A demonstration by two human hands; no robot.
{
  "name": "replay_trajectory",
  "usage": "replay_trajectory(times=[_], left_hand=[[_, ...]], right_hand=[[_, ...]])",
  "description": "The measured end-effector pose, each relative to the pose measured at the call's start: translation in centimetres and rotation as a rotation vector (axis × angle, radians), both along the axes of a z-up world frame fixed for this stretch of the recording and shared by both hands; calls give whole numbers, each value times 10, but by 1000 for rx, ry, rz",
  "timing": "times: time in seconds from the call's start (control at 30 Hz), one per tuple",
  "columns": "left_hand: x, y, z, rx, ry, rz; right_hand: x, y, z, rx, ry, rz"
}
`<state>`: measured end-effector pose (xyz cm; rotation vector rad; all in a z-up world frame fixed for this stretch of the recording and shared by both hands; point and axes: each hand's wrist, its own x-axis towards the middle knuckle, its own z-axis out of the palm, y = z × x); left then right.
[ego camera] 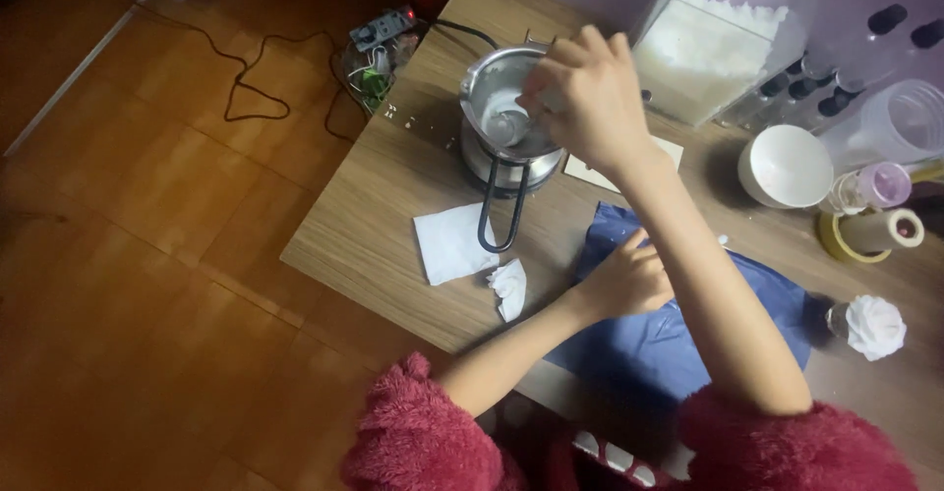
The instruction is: Using a metal tool to shape and smooth a small piece of wax into a petal on a blue surface.
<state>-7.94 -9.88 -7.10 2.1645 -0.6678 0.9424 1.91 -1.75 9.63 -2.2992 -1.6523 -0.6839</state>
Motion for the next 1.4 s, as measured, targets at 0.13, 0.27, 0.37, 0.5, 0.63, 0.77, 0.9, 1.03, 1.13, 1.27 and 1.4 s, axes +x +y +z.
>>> replay_trajectory(times=[0.13, 0.27, 0.37, 0.5, 0.63, 0.77, 0.9, 1.03, 1.13, 1.27, 1.4], left_hand=[[-4, 7, 17, 34, -41, 15], [-4, 6, 14, 116, 101, 68], [3, -4, -6, 111, 238, 89], [4, 1, -9, 274, 273, 87], [-2, 10, -1, 302, 321, 43], [-5, 20, 15, 361, 428, -49], [-7, 27, 22, 378, 534, -120], [-4, 32, 22, 379, 605, -134], [-4, 32, 25, 397, 616, -120], [-3, 32, 23, 382, 638, -134], [-3, 33, 21, 384, 647, -124]], right_hand=[[-24, -46, 29, 66, 56, 42], [-49, -134, 25, 22, 107, -13], [-63, -197, 2, -5, 303, -36], [-84, -249, -50, -88, 366, -146], [-92, -266, -74, -195, 288, -171], [-78, -271, -86, -223, 237, -79], [-70, -269, -87, -238, 235, -3], [-67, -268, -91, -233, 200, 45], [-66, -266, -92, -261, 120, 41], [-65, -266, -95, -264, 85, 61], [-66, -266, -94, -268, 81, 82]])
